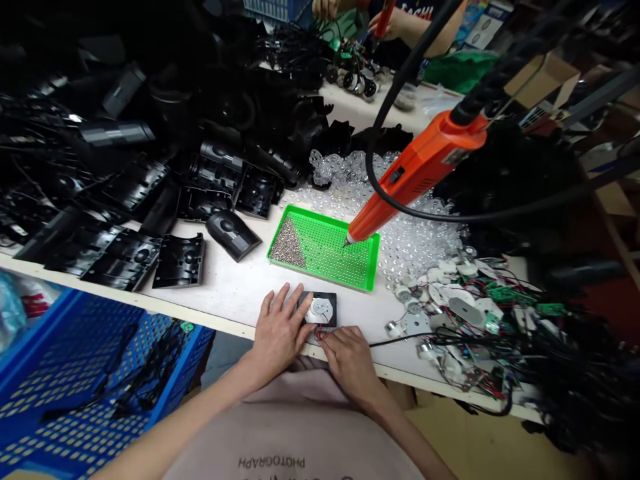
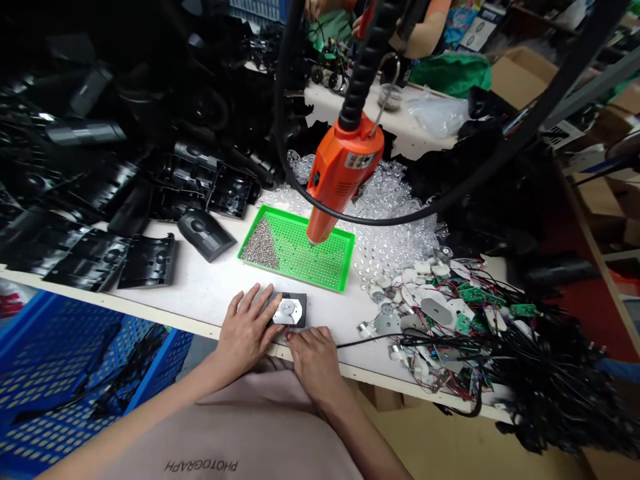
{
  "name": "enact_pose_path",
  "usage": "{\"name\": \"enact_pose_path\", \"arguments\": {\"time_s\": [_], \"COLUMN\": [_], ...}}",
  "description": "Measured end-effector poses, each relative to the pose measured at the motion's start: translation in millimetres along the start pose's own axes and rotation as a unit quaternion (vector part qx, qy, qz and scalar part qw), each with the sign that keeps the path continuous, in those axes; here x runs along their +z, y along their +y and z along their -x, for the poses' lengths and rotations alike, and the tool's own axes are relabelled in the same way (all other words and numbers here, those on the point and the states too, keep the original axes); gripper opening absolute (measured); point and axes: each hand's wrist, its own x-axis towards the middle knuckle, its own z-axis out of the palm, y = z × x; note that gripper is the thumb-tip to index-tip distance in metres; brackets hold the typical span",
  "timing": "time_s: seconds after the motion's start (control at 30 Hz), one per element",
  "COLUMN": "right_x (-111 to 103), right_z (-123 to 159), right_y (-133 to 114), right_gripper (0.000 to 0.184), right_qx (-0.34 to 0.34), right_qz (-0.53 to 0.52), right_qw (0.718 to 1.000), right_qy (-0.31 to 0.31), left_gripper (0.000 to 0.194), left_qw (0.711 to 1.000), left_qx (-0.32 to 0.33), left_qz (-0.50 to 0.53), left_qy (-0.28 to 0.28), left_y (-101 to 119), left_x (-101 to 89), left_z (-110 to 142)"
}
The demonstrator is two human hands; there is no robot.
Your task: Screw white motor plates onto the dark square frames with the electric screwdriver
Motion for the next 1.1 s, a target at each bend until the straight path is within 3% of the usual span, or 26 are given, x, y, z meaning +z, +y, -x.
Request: {"name": "enact_pose_path", "arguments": {"time_s": [0.1,0.17,0.27,0.3,0.37,0.47,0.6,0.77,0.93,1.1], "right_x": [-21.6,-49.6,-96.4,-108.8,-123.6,-121.8,-107.0,-116.9,-123.1,-102.1], "right_z": [0.4,-3.5,-28.9,-43.9,-81.2,-139.4,-179.3,-163.8,-139.1,-128.3], "right_y": [7.3,20.4,41.8,46.5,50.4,44.8,30.1,20.9,28.3,41.7], "right_gripper": [0.017,0.023,0.028,0.037,0.073,0.096,0.081,0.049,0.051,0.048], "right_qx": [0.007,0.022,0.093,0.119,0.113,0.043,0.020,0.013,0.033,0.042], "right_qz": [0.001,-0.031,-0.058,-0.057,-0.105,-0.211,-0.292,-0.351,-0.434,-0.521], "right_qw": [1.000,0.999,0.981,0.965,0.935,0.907,0.886,0.876,0.852,0.800], "right_qy": [-0.024,0.002,0.160,0.227,0.318,0.363,0.359,0.330,0.291,0.294], "left_gripper": [0.048,0.051,0.054,0.053,0.050,0.039,0.028,0.027,0.025,0.024], "left_qw": [1.000,0.998,0.992,0.989,0.986,0.983,0.977,0.980,0.981,0.981], "left_qx": [0.013,0.019,0.034,0.042,0.053,0.058,0.074,0.063,0.036,0.030], "left_qz": [0.023,0.058,0.105,0.114,0.127,0.149,0.182,0.166,0.154,0.144], "left_qy": [0.002,0.017,0.068,0.084,0.099,0.089,0.079,0.094,0.113,0.129], "left_y": [-5.4,-9.4,-11.9,-11.5,-9.7,-7.5,-7.1,-7.3,-14.1,-11.1], "left_x": [0.3,-0.7,-2.7,-2.9,-1.3,5.9,16.8,17.2,15.4,24.8], "left_z": [2.4,3.0,-2.4,-6.1,-15.0,-25.9,-28.0,-28.0,-36.0,-34.6]}}
